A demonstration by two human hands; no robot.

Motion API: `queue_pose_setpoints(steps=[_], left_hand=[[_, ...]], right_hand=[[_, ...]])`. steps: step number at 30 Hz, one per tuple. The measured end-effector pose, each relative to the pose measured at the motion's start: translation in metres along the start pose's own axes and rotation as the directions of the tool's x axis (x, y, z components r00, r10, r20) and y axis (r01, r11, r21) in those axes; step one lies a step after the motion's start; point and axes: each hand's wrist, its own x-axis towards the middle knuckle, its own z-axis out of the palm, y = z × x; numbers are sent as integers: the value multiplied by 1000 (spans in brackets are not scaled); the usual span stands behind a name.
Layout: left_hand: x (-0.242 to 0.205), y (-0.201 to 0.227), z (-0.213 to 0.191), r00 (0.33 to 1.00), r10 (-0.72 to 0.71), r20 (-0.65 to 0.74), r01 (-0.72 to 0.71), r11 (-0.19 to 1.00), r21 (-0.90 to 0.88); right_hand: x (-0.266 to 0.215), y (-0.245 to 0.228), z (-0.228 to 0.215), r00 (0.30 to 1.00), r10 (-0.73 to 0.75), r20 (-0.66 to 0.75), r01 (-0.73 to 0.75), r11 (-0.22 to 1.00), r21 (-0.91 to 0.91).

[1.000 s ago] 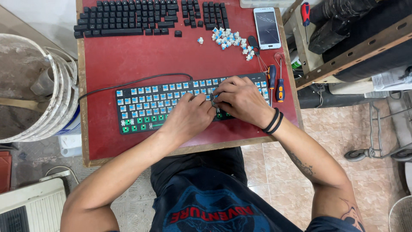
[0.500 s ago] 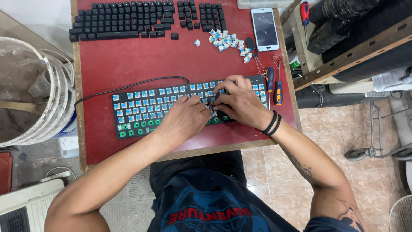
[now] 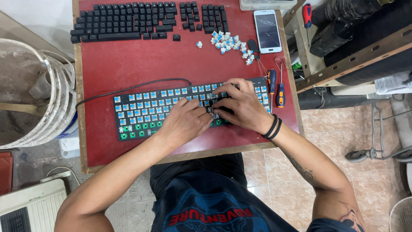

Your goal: The person installs blue mechanical switches onto a green keyboard PCB. They pick switches from a pile on the table and press them into the switch sockets one by one.

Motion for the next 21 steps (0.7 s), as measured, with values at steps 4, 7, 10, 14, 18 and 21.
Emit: queue_pose_setpoints(steps=[4,7,10,14,18,21], left_hand=[[0,-3,3,999,21,-44,-22,999,-29],[0,-6,5,997,31,-68,-35,998,-56],[-1,-6,5,999,17,-49,-20,998,-62],[1,-6,4,997,30,-64,-34,997,-64],[2,-8,7,991,91,-94,-96,994,-47],[-2,-6,12,978,177,-105,-169,982,82]], right_hand=[[7,-5,-9,1000,-26,-1,26,1000,5],[8,0,-5,998,-59,-25,59,998,-7],[8,3,-2,998,-56,-32,57,997,52],[9,1,-3,999,-45,-9,45,998,32],[14,4,-5,997,-48,55,49,999,-10],[22,4,-13,989,-5,146,-2,999,47]])
